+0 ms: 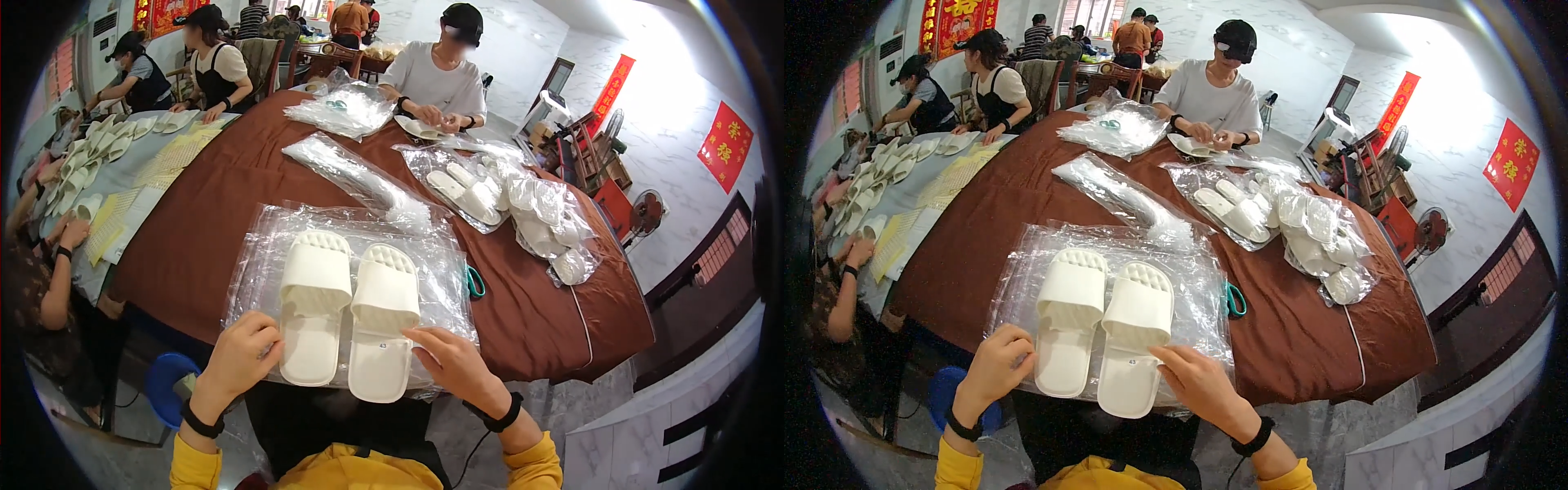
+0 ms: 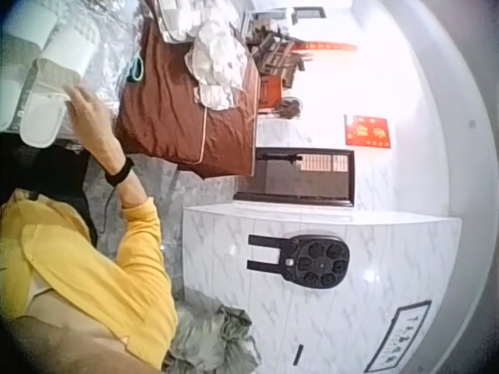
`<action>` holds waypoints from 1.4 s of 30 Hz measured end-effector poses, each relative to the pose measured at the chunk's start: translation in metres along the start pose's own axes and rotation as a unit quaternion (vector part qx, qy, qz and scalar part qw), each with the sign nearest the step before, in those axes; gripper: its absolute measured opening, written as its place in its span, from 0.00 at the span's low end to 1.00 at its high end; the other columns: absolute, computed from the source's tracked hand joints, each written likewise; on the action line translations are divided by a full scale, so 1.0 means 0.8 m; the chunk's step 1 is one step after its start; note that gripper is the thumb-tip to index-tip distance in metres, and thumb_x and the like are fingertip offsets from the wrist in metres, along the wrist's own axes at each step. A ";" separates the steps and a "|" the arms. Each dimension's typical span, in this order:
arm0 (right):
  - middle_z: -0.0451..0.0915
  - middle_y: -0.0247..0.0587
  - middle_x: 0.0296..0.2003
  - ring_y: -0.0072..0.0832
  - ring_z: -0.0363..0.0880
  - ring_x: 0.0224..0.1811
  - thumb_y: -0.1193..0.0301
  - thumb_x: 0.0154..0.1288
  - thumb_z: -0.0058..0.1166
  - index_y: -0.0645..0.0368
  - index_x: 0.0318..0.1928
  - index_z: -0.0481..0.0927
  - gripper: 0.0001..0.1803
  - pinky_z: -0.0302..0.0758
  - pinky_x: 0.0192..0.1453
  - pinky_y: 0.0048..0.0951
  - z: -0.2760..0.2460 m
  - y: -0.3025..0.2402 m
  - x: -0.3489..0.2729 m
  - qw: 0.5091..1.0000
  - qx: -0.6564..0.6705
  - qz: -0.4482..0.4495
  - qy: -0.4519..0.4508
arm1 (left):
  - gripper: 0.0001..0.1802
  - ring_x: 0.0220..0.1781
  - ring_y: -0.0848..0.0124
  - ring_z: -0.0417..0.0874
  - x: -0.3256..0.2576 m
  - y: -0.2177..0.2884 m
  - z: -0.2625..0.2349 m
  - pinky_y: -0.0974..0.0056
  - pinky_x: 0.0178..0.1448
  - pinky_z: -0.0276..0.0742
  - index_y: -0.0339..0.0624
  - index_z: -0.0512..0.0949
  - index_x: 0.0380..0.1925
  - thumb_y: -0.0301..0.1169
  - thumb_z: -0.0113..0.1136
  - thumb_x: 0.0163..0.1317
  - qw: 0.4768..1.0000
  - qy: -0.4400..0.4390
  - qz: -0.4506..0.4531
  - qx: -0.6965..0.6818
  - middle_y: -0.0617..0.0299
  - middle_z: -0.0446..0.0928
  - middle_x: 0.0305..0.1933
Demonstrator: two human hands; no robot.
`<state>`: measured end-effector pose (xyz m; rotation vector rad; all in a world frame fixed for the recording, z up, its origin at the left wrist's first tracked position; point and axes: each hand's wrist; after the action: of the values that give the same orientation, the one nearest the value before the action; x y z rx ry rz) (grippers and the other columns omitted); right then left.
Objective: Packaging pairs of white slippers into individual plastic bags.
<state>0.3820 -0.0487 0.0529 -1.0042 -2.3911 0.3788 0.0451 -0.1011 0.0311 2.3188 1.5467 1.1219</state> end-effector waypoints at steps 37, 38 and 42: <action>0.84 0.54 0.35 0.40 0.85 0.37 0.75 0.65 0.49 0.60 0.51 0.83 0.15 0.79 0.44 0.38 -0.015 0.131 0.125 0.987 0.063 0.144 -0.034 | 0.05 0.39 0.56 0.77 0.039 0.017 0.073 0.54 0.42 0.75 0.38 0.75 0.24 0.24 0.62 0.49 0.995 0.040 0.031 0.085 0.56 0.74 0.32; 0.85 0.50 0.33 0.33 0.86 0.35 0.75 0.65 0.48 0.60 0.52 0.82 0.17 0.80 0.42 0.33 -0.012 0.135 0.125 0.991 0.033 0.123 -0.029 | 0.05 0.39 0.56 0.77 0.041 0.016 0.077 0.54 0.43 0.75 0.38 0.75 0.24 0.24 0.62 0.49 0.995 0.039 0.030 0.088 0.56 0.74 0.32; 0.83 0.56 0.40 0.55 0.81 0.44 0.73 0.66 0.50 0.57 0.48 0.84 0.14 0.77 0.50 0.45 0.005 0.142 0.139 0.988 0.060 0.139 -0.021 | 0.06 0.39 0.54 0.77 0.048 0.020 0.078 0.53 0.42 0.75 0.37 0.74 0.25 0.23 0.63 0.50 0.995 0.043 0.028 0.088 0.55 0.73 0.33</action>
<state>0.3796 0.1096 0.0392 -1.2870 -2.2379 0.6421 0.1044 -0.0589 0.0139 2.4704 1.6856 1.1554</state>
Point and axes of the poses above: each hand's wrist, its own x-axis towards the middle knuckle, its own z-axis out of the palm, y = z × x
